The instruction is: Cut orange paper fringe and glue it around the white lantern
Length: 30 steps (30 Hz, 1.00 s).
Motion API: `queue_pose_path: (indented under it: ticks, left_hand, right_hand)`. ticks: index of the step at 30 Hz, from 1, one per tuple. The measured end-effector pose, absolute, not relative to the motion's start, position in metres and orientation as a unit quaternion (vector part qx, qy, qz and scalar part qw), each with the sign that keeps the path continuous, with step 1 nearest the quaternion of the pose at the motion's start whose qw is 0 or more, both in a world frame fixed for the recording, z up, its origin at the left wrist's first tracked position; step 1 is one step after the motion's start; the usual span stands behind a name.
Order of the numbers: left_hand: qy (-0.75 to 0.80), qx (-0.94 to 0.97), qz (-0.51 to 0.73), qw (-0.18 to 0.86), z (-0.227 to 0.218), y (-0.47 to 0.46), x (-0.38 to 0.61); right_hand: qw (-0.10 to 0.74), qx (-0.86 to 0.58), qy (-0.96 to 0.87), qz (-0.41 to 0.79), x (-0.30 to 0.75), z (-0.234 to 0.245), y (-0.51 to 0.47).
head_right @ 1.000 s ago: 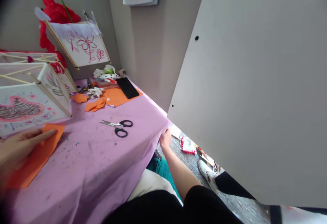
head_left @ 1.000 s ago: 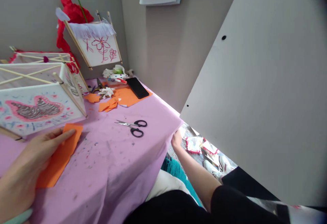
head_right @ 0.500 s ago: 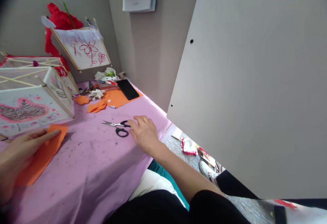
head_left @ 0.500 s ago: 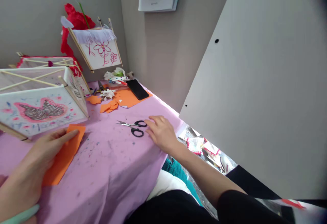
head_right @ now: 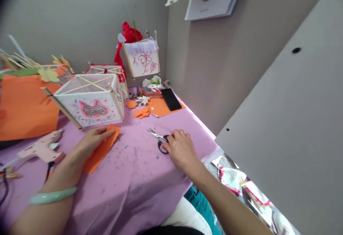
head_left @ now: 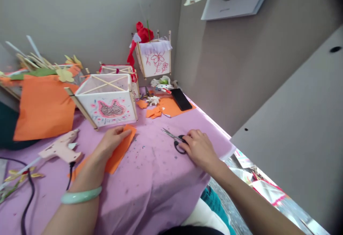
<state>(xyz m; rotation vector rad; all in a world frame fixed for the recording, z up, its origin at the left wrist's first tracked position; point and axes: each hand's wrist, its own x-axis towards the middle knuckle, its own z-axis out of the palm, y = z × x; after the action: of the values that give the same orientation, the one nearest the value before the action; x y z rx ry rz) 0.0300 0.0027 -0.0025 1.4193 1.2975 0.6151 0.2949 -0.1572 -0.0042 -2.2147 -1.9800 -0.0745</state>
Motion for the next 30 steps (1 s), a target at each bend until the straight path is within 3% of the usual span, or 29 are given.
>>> queue_pose_path:
  ticks: [11, 13, 17, 19, 25, 27, 30]
  left_hand:
    - [0.533, 0.582, 0.294, 0.539, 0.001, -0.001, 0.029]
    - [0.534, 0.584, 0.307, 0.529, -0.001, 0.000, 0.028]
    - [0.529, 0.564, 0.316, 0.550, -0.002, 0.001, 0.026]
    - [0.522, 0.546, 0.316, 0.575, -0.001, 0.000, 0.026]
    - [0.544, 0.507, 0.363, 0.561, 0.006, 0.002, 0.023]
    - [0.543, 0.508, 0.366, 0.560, 0.005, 0.004, 0.021]
    - [0.527, 0.512, 0.369, 0.569, 0.002, 0.007, 0.020]
  right_hand:
    - [0.004, -0.632, -0.768, 0.105, 0.305, 0.011, -0.126]
    - [0.057, -0.595, -0.786, 0.158, 0.299, 0.017, -0.113]
    - [0.217, -0.492, -0.750, 0.385, 0.284, 0.033, -0.079]
    - [0.213, -0.442, -0.757, 0.430, 0.281, 0.041, -0.060]
    - [-0.029, -0.490, -0.849, 0.197, 0.282, 0.040, -0.024]
    - [-0.034, -0.490, -0.854, 0.173, 0.280, 0.033, -0.024]
    - [0.022, -0.440, -0.876, 0.194, 0.280, 0.025, -0.028]
